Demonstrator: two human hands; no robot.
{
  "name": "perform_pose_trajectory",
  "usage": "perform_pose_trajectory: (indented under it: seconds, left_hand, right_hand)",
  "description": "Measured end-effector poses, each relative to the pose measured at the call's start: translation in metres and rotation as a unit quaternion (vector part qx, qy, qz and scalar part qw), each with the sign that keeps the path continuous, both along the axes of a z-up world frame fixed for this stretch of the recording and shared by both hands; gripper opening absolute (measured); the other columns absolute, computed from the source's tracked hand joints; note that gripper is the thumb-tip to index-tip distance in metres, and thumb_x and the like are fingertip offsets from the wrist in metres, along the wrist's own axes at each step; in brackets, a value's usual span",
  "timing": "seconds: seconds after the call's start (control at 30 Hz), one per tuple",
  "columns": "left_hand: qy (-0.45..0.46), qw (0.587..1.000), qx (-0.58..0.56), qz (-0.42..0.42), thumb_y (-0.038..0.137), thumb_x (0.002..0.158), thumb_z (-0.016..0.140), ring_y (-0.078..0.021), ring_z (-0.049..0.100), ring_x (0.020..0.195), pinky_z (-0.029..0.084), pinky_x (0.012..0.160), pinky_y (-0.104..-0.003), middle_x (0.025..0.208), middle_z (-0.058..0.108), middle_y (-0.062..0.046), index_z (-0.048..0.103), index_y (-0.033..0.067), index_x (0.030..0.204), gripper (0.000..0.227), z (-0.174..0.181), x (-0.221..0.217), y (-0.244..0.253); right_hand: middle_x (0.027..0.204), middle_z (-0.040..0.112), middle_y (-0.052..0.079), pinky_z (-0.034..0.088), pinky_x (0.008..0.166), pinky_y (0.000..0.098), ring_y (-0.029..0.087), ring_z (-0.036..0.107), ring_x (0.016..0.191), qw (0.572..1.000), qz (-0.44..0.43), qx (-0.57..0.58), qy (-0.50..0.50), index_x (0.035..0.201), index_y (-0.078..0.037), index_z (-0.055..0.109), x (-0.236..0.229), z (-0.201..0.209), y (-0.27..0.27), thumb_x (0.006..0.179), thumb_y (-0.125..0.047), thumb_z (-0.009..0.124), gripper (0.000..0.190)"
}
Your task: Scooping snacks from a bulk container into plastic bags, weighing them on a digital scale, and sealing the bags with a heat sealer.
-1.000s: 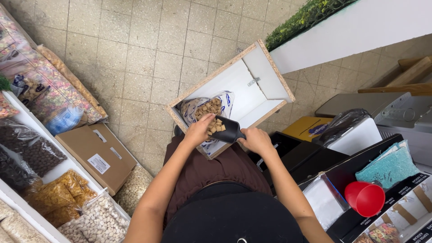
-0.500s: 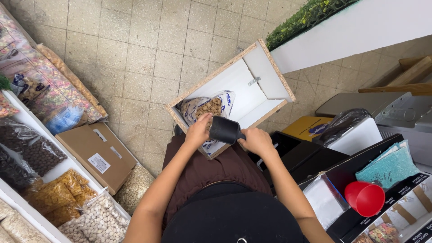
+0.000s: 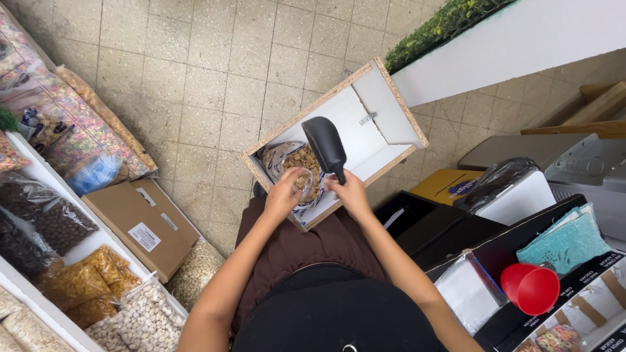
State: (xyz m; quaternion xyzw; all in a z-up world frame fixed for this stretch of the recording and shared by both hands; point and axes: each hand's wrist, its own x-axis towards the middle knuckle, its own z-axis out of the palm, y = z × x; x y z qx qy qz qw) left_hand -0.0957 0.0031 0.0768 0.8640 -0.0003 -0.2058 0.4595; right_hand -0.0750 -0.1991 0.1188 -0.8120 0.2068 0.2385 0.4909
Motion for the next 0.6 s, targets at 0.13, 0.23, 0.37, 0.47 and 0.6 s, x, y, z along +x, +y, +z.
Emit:
perform_pose_trajectory:
  seconds: [0.13, 0.23, 0.37, 0.47, 0.6]
  left_hand:
    - [-0.015, 0.999, -0.035, 0.006, 0.004, 0.078, 0.067, -0.0352, 0.066, 0.117, 0.056, 0.095, -0.052, 0.14, 0.062, 0.0, 0.064, 0.02, 0.135, 0.06, 0.034, 0.001, -0.001]
    - [-0.01, 0.999, -0.04, 0.009, 0.005, 0.08, 0.067, -0.037, 0.066, 0.114, 0.057, 0.092, -0.053, 0.141, 0.061, 0.001, 0.064, 0.0214, 0.134, 0.057, 0.037, 0.0, -0.001]
    - [-0.011, 0.999, -0.029, 0.014, 0.002, 0.082, 0.065, -0.0368, 0.069, 0.11, 0.058, 0.089, -0.051, 0.139, 0.063, -0.001, 0.065, 0.0178, 0.133, 0.053, 0.035, 0.0, 0.0]
    - [-0.011, 0.999, 0.047, -0.013, 0.003, 0.083, 0.064, -0.0357, 0.071, 0.105, 0.06, 0.087, -0.051, 0.138, 0.062, 0.0, 0.064, 0.018, 0.13, 0.05, 0.04, 0.001, 0.0]
    - [-0.031, 0.994, 0.091, -0.06, 0.004, 0.085, 0.061, -0.0376, 0.072, 0.099, 0.061, 0.082, -0.05, 0.131, 0.063, 0.0, 0.072, 0.0167, 0.115, 0.034, 0.044, 0.0, -0.001]
  right_hand:
    - [0.074, 0.075, 0.009, 0.053, 0.046, 0.0226, 0.012, 0.065, 0.046, 0.999, -0.033, 0.001, 0.029, 0.093, -0.006, 0.07, 0.003, -0.007, 0.021, 0.072, -0.021, 0.09, 0.033]
    - [0.071, 0.075, 0.008, 0.052, 0.046, 0.0224, 0.011, 0.064, 0.044, 0.999, -0.046, 0.006, 0.022, 0.087, -0.005, 0.067, 0.001, -0.012, 0.026, 0.072, -0.015, 0.086, 0.026]
    - [0.066, 0.073, 0.007, 0.052, 0.046, 0.0242, 0.012, 0.065, 0.043, 0.999, -0.028, -0.016, -0.004, 0.082, -0.006, 0.067, 0.003, -0.005, 0.024, 0.071, -0.011, 0.083, 0.02]
    - [0.065, 0.073, 0.009, 0.052, 0.049, 0.024, 0.014, 0.065, 0.045, 0.999, -0.042, -0.006, -0.023, 0.08, -0.005, 0.067, 0.003, 0.002, 0.022, 0.072, -0.009, 0.083, 0.019]
    - [0.066, 0.073, 0.01, 0.05, 0.044, 0.0243, 0.015, 0.064, 0.043, 0.998, -0.021, 0.008, -0.053, 0.081, -0.003, 0.068, -0.004, -0.011, 0.021, 0.072, -0.004, 0.082, 0.016]
